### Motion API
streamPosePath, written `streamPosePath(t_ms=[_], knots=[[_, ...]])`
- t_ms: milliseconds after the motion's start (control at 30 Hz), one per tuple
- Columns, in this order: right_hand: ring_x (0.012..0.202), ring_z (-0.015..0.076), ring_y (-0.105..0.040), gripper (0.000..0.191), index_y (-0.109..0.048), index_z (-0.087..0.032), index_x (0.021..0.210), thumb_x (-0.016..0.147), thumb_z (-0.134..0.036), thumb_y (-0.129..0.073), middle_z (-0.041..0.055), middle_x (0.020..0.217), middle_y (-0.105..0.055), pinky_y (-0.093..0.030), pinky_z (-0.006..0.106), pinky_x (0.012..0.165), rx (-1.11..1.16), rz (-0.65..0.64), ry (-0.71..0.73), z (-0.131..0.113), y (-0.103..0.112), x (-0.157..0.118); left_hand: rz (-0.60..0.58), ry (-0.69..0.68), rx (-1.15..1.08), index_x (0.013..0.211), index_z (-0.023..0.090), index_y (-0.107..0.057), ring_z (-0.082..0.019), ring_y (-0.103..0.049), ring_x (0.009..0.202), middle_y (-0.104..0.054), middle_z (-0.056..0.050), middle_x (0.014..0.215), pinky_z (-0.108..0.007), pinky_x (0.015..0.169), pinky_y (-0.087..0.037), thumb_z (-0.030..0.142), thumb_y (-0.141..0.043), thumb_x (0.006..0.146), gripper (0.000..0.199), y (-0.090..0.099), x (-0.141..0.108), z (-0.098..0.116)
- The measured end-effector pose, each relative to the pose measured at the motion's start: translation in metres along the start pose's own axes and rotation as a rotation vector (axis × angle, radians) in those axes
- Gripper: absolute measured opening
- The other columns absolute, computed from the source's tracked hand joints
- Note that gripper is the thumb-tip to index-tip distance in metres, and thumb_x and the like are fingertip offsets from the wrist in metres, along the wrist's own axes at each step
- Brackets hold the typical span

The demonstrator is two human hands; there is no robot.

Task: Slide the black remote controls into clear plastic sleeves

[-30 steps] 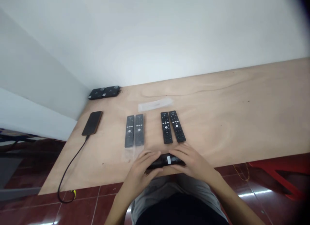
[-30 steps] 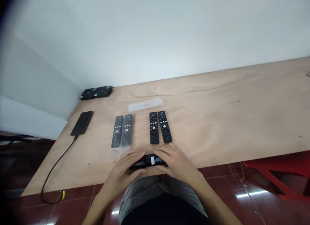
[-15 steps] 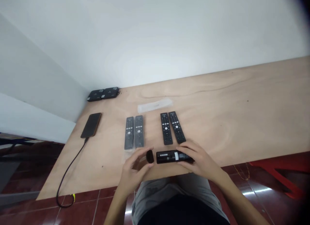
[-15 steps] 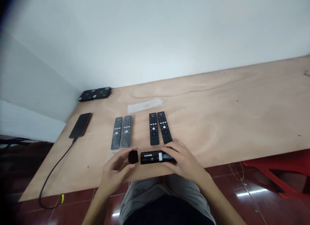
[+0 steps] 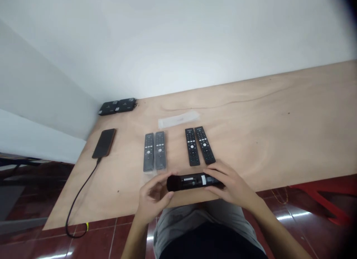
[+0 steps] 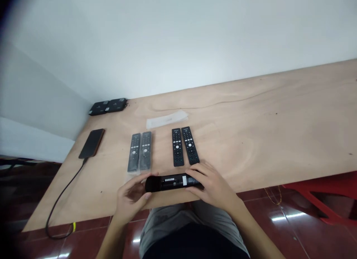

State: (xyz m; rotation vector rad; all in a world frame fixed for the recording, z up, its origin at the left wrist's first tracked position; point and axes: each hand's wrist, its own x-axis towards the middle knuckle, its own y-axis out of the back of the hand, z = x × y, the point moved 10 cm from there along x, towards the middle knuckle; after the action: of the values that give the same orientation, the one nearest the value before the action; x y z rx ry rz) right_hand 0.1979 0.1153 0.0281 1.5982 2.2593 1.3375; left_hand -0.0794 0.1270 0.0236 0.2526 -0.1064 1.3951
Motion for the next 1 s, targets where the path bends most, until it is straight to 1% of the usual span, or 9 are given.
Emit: streamPosePath(t_ms=[100,167,300,367,533,633,700,800,1000], knots=[[0.124,0.0367,-0.073,0.051,-0.065,-0.028,0.157,0.109,-0.032,-0.080,0.0161,0.139,-0.076,-0.065,0.062,0.109,-0.005,-0.004,0.004,-0.001,-0.001,0.001,-0.009,-0.007,0.033,0.140,0.023,-0.082,-0.033,-0.084,0.125,-0.086,-0.018,0.134,-0.050,0.112,-0.069,0.035,-0.087,0.101,0.041,-0.001,-0.002,-0.002],[0.122,0.0365,-0.074,0.050,-0.066,-0.027,0.156,0.108,-0.032,-0.081,0.0157,0.137,-0.077,-0.064,0.063,0.109,-0.012,-0.013,0.012,-0.003,-0.002,0.003,-0.037,-0.018,0.121,0.144,0.025,-0.081,-0.034,-0.081,0.130,-0.083,-0.017,0.138,-0.052,0.115,-0.067,0.035,-0.084,0.104,0.042,-0.005,-0.002,0.000],[0.118,0.0351,-0.075,0.048,-0.069,-0.026,0.153,0.107,-0.031,-0.082,0.0148,0.133,-0.079,-0.065,0.060,0.106,-0.014,-0.022,0.031,-0.008,-0.003,0.007,-0.184,-0.003,0.405,0.152,0.034,-0.078,-0.034,-0.076,0.139,-0.079,-0.013,0.147,-0.053,0.119,-0.064,0.032,-0.084,0.104,0.048,-0.028,0.001,0.004],[0.115,0.0342,-0.076,0.047,-0.070,-0.027,0.151,0.106,-0.031,-0.083,0.0141,0.131,-0.079,-0.066,0.058,0.103,-0.012,-0.028,0.034,-0.009,-0.003,0.008,-0.238,-0.020,0.453,0.154,0.037,-0.076,-0.032,-0.076,0.137,-0.078,-0.011,0.147,-0.050,0.117,-0.065,0.032,-0.083,0.105,0.050,-0.038,0.003,0.008],[0.113,0.0334,-0.074,0.044,-0.069,-0.026,0.149,0.107,-0.030,-0.082,0.0134,0.129,-0.079,-0.064,0.054,0.100,-0.003,-0.050,0.030,-0.013,-0.007,0.011,-0.217,-0.118,0.451,0.151,0.036,-0.077,-0.029,-0.080,0.128,-0.080,-0.010,0.141,-0.046,0.113,-0.067,0.029,-0.090,0.100,0.053,-0.046,0.007,0.021],[0.117,0.0343,-0.073,0.044,-0.068,-0.024,0.148,0.107,-0.030,-0.083,0.0142,0.132,-0.078,-0.063,0.055,0.102,0.007,-0.065,0.048,-0.018,-0.012,0.013,-0.257,-0.168,0.432,0.139,0.031,-0.082,-0.029,-0.080,0.123,-0.082,-0.011,0.135,-0.046,0.109,-0.068,0.025,-0.091,0.098,0.042,-0.052,0.007,0.025],[0.118,0.0345,-0.073,0.044,-0.068,-0.023,0.147,0.106,-0.031,-0.084,0.0144,0.131,-0.078,-0.062,0.055,0.102,0.015,-0.079,0.055,-0.021,-0.017,0.015,-0.291,-0.167,0.430,0.133,0.029,-0.084,-0.029,-0.080,0.122,-0.082,-0.011,0.132,-0.045,0.108,-0.069,0.022,-0.090,0.099,0.036,-0.054,0.007,0.025],[0.119,0.0344,-0.074,0.045,-0.069,-0.024,0.146,0.105,-0.030,-0.084,0.0137,0.130,-0.079,-0.061,0.055,0.103,0.036,-0.068,0.064,-0.024,-0.020,0.016,-0.309,-0.137,0.430,0.133,0.029,-0.084,-0.030,-0.081,0.123,-0.082,-0.012,0.133,-0.046,0.107,-0.069,0.022,-0.089,0.099,0.035,-0.054,0.006,0.024],[0.122,0.0329,-0.075,0.048,-0.071,-0.025,0.146,0.101,-0.026,-0.087,0.0132,0.132,-0.079,-0.064,0.050,0.106,0.107,-0.030,0.056,-0.024,-0.017,0.015,-0.248,-0.168,0.400,0.135,0.031,-0.085,-0.029,-0.083,0.118,-0.085,-0.010,0.130,-0.044,0.104,-0.071,0.022,-0.094,0.095,0.042,-0.050,0.003,0.023]])
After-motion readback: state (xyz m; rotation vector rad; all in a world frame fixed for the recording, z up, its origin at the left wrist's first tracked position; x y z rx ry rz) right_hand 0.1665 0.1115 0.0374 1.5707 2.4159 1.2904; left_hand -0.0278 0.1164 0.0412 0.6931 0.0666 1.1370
